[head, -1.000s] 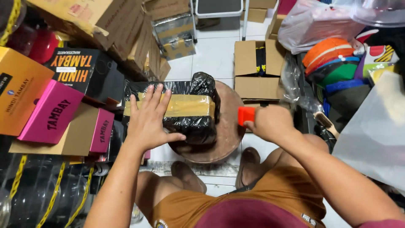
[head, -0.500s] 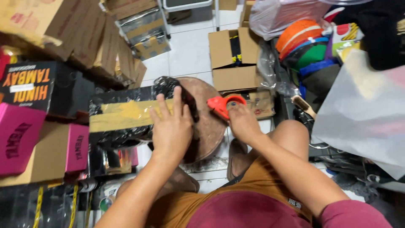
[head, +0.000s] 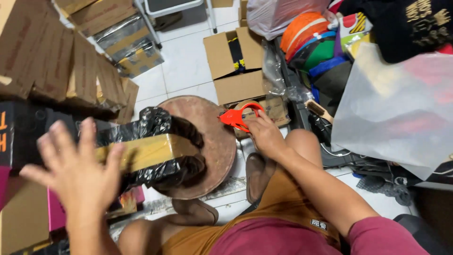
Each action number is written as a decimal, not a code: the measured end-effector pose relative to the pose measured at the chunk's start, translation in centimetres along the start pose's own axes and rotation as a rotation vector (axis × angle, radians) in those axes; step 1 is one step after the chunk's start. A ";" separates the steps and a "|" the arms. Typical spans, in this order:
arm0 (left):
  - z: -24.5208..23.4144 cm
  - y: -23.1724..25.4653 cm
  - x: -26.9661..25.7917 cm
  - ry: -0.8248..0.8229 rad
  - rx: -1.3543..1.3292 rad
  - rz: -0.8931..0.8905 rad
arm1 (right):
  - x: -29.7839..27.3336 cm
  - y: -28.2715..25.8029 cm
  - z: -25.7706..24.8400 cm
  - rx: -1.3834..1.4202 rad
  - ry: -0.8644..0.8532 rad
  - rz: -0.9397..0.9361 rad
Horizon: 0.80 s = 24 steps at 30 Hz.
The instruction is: The person packs a black plastic bag using adhesive tape and a tape dispenser while sitting on the floor.
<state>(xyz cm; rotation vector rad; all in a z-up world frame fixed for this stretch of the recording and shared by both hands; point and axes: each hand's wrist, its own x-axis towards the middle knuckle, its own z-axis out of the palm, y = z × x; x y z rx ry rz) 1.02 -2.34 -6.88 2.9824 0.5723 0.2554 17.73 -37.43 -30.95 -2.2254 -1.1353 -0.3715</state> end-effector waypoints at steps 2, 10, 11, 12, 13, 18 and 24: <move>0.7 -1.6 0.6 -0.053 0.038 -0.209 | 0.5 0.7 -0.4 0.015 0.021 0.011; 1.4 -1.7 0.4 -0.080 0.074 -0.317 | 0.0 8.5 1.3 -0.170 0.064 0.144; 1.4 -1.5 0.5 -0.080 0.074 -0.316 | -0.7 9.9 1.2 -0.171 0.065 0.144; 1.5 -1.3 0.6 -0.085 0.075 -0.332 | -1.3 11.3 1.2 -0.185 0.029 0.223; 1.5 -1.2 0.7 -0.088 0.076 -0.352 | -1.7 12.8 1.2 -0.198 -0.006 0.297; 2.7 -2.4 0.5 -0.017 0.107 -0.298 | -3.8 19.5 -1.0 -0.219 -0.111 0.290; 2.9 -2.3 0.4 0.016 0.114 -0.287 | -3.5 24.4 -2.7 -0.165 -0.107 0.285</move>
